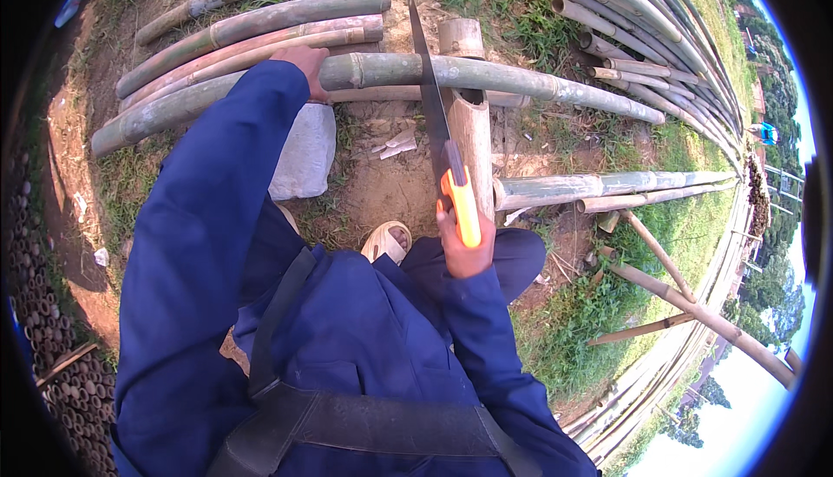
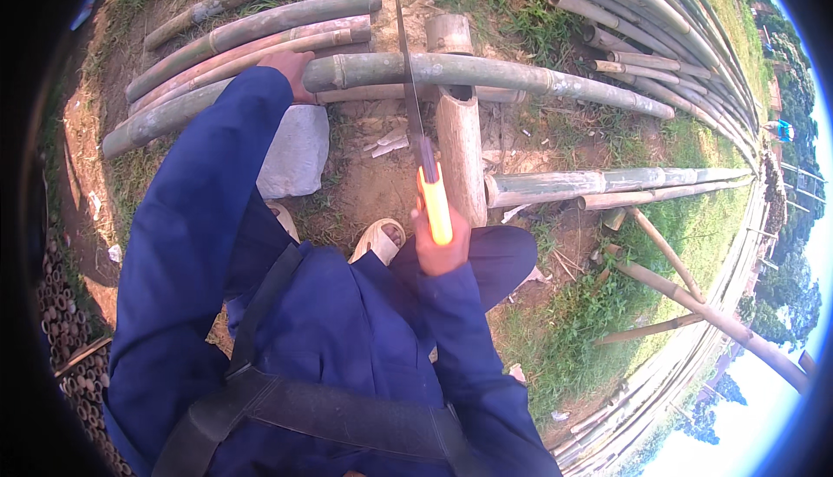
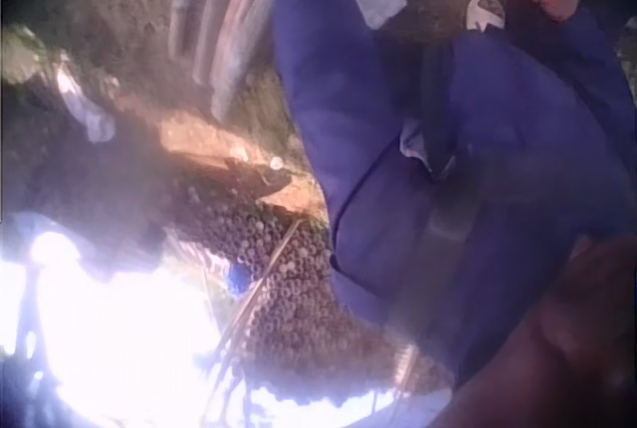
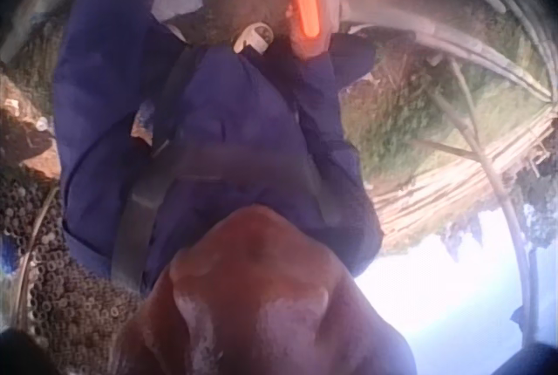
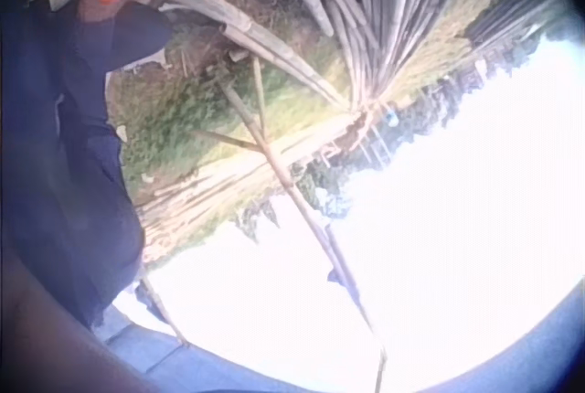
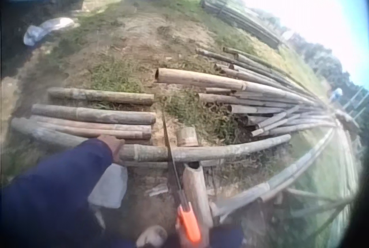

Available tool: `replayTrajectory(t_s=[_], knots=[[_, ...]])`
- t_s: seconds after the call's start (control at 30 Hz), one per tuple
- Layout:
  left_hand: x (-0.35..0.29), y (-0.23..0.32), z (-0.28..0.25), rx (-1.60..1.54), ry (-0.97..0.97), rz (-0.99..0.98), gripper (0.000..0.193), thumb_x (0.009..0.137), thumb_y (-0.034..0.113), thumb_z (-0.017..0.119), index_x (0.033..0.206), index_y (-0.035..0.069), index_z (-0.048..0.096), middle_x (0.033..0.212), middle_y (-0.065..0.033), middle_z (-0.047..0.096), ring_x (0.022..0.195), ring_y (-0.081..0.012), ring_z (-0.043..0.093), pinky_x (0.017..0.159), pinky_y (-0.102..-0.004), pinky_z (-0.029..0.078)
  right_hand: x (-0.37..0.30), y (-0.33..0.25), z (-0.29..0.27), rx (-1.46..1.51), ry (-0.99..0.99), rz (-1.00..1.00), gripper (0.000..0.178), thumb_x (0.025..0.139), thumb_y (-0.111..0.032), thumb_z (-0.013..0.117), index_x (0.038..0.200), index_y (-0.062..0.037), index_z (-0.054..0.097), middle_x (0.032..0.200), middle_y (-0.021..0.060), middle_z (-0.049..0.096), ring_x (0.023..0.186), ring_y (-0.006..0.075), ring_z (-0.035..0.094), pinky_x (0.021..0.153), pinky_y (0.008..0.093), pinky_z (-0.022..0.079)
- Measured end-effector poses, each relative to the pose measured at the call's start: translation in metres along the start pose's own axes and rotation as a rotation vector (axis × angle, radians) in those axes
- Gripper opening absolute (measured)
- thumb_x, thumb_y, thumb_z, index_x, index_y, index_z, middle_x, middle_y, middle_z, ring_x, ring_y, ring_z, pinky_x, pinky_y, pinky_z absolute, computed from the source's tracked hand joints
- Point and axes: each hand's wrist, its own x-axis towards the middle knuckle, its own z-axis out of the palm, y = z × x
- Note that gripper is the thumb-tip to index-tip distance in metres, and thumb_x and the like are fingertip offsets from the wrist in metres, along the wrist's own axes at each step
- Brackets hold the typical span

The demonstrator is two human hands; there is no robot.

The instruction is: The person uses a hand saw to cut bamboo poles that are resting on a wooden support. The person repeatedly positions the saw, cuts through the bamboo, and moves the cut pieces aside.

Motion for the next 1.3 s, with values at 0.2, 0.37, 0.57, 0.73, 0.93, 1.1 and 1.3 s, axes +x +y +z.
replayTrajectory(t_s=[0.2,0.37,0.57,0.73,0.93,1.1,1.3], knots=[[-0.006,-0.002,0.004,0.004,-0.068,-0.002,0.089,0.064,0.053,0.087,0.135,0.007,0.060,0.124,-0.0203,0.069,0.117,-0.0379,0.065,0.101,-0.0486,0.051,0.015,0.000,0.025,0.030,-0.059,-0.100,0.015,0.090,-0.004,0.074,0.102,0.0024,0.067,0.079,0.0040,0.064,0.072,0.0109,0.058,0.067,0.0289,0.050],[-0.002,-0.007,0.004,0.024,-0.058,-0.034,0.095,0.063,0.053,0.087,0.140,0.007,0.057,0.126,-0.0212,0.069,0.119,-0.0377,0.065,0.102,-0.0478,0.051,-0.095,-0.011,-0.017,0.010,0.003,-0.047,0.030,0.090,0.007,0.069,0.119,0.0053,0.067,0.074,-0.0041,0.057,0.066,0.0035,0.049,0.063,0.0206,0.044],[0.002,0.002,-0.004,0.000,0.030,0.010,0.083,0.066,0.048,0.085,0.134,0.007,0.061,0.122,-0.0205,0.070,0.117,-0.0375,0.066,0.101,-0.0472,0.051,0.073,0.019,0.039,0.052,0.043,-0.238,0.013,0.088,-0.004,0.074,0.097,0.0028,0.067,0.074,0.0083,0.063,0.066,0.0144,0.057,0.063,0.0322,0.048],[-0.004,-0.005,-0.008,0.005,-0.022,-0.008,0.083,0.066,0.047,0.086,0.133,0.006,0.062,0.122,-0.0205,0.070,0.117,-0.0367,0.066,0.100,-0.0470,0.052,0.015,0.016,0.029,0.055,-0.017,-0.144,0.012,0.089,0.000,0.074,0.098,0.0020,0.066,0.077,0.0008,0.059,0.069,0.0083,0.054,0.064,0.0266,0.047],[-0.007,0.002,-0.010,0.011,-0.052,0.008,0.083,0.066,0.047,0.086,0.134,0.007,0.062,0.123,-0.0205,0.070,0.118,-0.0364,0.066,0.101,-0.0464,0.051,-0.036,0.027,0.012,0.104,0.050,-0.072,0.010,0.089,0.006,0.072,0.092,-0.0001,0.065,0.072,-0.0043,0.054,0.064,0.0042,0.049,0.061,0.0223,0.044],[0.003,0.000,-0.007,0.037,-0.040,0.008,0.084,0.065,0.049,0.086,0.133,0.006,0.062,0.124,-0.0211,0.069,0.118,-0.0370,0.066,0.101,-0.0473,0.051,0.067,0.027,0.037,0.142,-0.043,-0.152,0.016,0.091,-0.007,0.075,0.096,0.0031,0.064,0.073,0.0030,0.059,0.067,0.0085,0.051,0.060,0.0289,0.045],[-0.009,-0.006,-0.004,0.004,-0.032,-0.014,0.084,0.065,0.050,0.086,0.132,0.005,0.061,0.124,-0.0210,0.069,0.117,-0.0376,0.066,0.102,-0.0476,0.051,-0.073,0.004,-0.018,0.000,-0.033,-0.017,0.037,0.090,0.001,0.072,0.126,0.0056,0.066,0.104,0.0092,0.073,0.091,0.0119,0.068,0.085,0.0267,0.055]])
